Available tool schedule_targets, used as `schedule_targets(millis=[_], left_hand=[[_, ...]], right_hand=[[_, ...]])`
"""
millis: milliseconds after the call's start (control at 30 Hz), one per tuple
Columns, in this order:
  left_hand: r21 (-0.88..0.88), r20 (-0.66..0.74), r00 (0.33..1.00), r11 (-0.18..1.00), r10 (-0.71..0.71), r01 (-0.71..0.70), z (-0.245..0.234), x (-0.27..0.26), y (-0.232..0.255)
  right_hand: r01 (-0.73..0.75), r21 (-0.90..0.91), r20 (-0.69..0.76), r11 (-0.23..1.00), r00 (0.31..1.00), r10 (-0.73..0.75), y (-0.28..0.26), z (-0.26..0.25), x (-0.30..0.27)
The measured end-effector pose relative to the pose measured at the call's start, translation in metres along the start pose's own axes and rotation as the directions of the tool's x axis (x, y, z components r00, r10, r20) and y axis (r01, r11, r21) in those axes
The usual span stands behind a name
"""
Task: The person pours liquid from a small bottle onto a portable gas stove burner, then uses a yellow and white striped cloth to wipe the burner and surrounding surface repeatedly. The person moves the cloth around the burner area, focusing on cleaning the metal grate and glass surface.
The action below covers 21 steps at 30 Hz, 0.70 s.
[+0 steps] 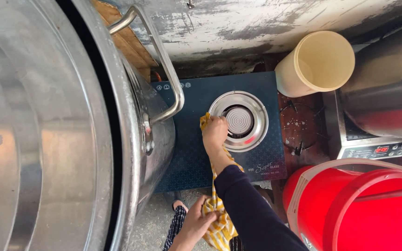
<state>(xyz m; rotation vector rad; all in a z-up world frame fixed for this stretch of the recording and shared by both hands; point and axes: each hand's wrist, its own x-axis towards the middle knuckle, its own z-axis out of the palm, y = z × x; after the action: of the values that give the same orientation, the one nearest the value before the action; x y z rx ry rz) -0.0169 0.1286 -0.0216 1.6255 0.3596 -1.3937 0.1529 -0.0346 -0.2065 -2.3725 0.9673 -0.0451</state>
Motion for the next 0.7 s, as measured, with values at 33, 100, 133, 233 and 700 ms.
schedule_targets(millis=[33,100,133,233,700], left_hand=[[0.001,-0.001,1.0,1.0,-0.003,0.003,-0.002,-0.002,0.001],[-0.127,-0.024,1.0,0.992,0.007,-0.01,-0.001,-0.006,0.004],[-0.125,-0.024,1.0,0.992,0.01,-0.013,0.0,-0.002,0.0],[-0.067,0.004,0.999,0.997,0.044,-0.044,0.007,0.002,-0.003],[-0.092,0.017,0.995,0.991,-0.1,0.101,-0.006,-0.013,0.058]], right_hand=[[-0.003,0.001,0.002,1.0,1.0,0.003,0.0,0.0,-0.004],[0.134,-0.159,0.128,0.978,0.985,-0.114,0.005,-0.008,-0.008],[0.134,-0.158,0.125,0.978,0.986,-0.115,0.01,-0.019,-0.017],[0.427,-0.371,0.169,0.825,0.904,-0.393,0.025,-0.052,-0.033],[0.61,-0.561,0.245,0.56,0.768,-0.591,0.004,-0.083,0.001]])
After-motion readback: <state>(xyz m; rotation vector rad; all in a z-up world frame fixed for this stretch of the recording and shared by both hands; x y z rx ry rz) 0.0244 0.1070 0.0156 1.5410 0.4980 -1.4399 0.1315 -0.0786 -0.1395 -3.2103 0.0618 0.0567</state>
